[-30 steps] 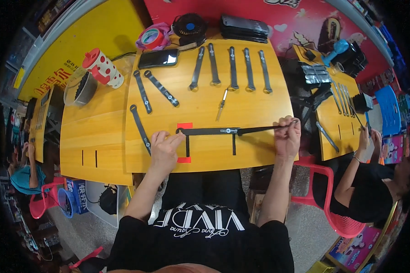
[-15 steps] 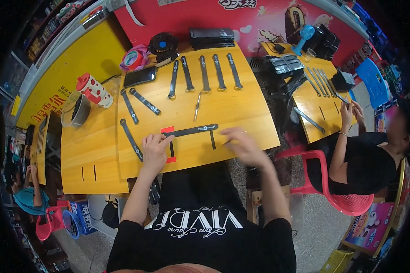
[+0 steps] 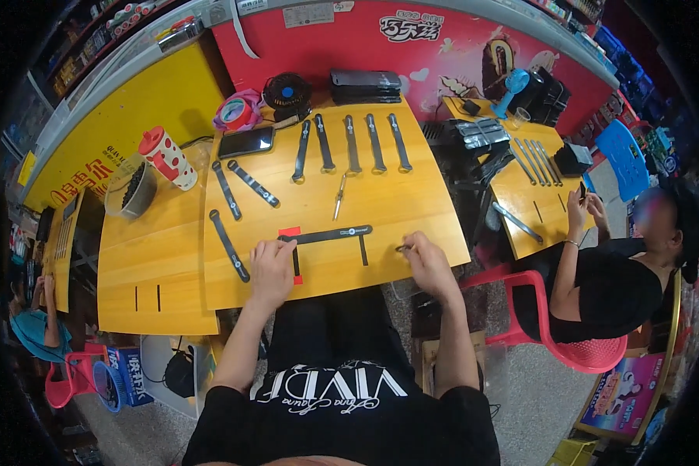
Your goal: Manually attaching flexible black strips to a base plate.
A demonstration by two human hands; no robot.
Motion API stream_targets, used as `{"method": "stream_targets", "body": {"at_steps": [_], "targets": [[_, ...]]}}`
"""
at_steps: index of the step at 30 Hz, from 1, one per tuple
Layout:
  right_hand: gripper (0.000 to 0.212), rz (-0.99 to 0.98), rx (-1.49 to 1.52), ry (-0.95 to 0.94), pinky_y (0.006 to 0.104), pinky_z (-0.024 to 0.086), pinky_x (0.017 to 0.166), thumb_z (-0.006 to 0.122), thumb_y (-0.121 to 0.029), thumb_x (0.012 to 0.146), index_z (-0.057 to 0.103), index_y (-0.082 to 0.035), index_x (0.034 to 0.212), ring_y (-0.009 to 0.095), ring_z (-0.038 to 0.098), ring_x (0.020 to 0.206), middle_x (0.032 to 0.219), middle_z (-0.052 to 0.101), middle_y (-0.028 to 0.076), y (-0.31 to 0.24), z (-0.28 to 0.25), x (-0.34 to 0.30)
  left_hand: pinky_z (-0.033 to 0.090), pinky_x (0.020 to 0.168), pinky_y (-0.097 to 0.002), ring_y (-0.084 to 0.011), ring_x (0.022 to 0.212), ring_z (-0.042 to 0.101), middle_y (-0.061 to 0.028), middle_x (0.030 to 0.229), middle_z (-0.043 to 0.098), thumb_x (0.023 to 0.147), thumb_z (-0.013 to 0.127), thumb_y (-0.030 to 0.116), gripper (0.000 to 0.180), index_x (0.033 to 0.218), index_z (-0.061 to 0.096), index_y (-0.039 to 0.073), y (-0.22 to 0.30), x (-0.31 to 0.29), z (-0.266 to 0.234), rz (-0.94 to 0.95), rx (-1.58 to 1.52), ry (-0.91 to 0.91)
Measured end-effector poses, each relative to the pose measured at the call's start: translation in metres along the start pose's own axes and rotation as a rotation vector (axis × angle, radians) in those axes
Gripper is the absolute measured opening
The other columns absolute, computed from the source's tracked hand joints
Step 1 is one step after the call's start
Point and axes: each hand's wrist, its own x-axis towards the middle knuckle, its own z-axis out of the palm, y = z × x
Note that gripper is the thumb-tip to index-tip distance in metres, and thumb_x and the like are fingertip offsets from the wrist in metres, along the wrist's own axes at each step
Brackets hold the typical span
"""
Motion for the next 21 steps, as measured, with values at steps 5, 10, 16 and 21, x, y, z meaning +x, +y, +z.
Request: {"method": "stream_targets", "body": {"at_steps": [5,10,16,21], "targets": [[0.013,-0.324,-0.138,-0.165,0.0347,0.051,0.065,0.062,-0.001,0.085,0.059,-0.002,0.097,0.031,0.066,0.073,0.078,0.065,0.013,-0.073,0.04,-0.035,0.048,0.07,-0.0344,-0.0271,0.083,0.061,-0.0156,0.094,0.063,0.086,0.064,0.006,0.011,0.095,0.066,-0.001,0.085,-0.012,-0.039,-0.064,-0.899,-0.088],[0.016,-0.318,0.135,-0.264,0.0324,0.05,0.065,0.069,0.0,0.078,0.064,0.001,0.094,0.026,0.065,0.071,0.081,0.067,0.013,-0.09,0.042,-0.037,0.049,0.061,-0.0281,-0.0196,0.068,0.062,-0.0108,0.075,0.062,0.089,0.063,0.007,0.01,0.088,0.064,-0.004,0.065,-0.029,-0.024,-0.238,-0.998,-0.161],[0.013,0.151,0.417,-0.349,0.0231,0.044,0.055,0.066,-0.005,0.086,0.067,0.001,0.097,0.007,0.054,0.062,0.074,0.062,0.003,-0.058,0.023,-0.04,0.042,0.044,-0.0195,-0.0102,0.053,0.059,-0.0039,0.071,0.058,0.098,0.053,0.009,0.013,0.088,0.057,0.0,0.042,-0.03,-0.027,-0.611,-1.222,-0.159],[0.015,0.14,0.348,-0.204,0.0216,0.045,0.061,0.07,-0.005,0.083,0.067,0.001,0.097,0.006,0.055,0.067,0.077,0.061,0.001,-0.041,0.028,-0.032,0.042,0.042,-0.0174,-0.0102,0.053,0.06,-0.0052,0.075,0.059,0.096,0.055,0.007,0.009,0.09,0.056,0.001,0.028,-0.024,-0.021,-0.72,-1.438,-0.186]]}}
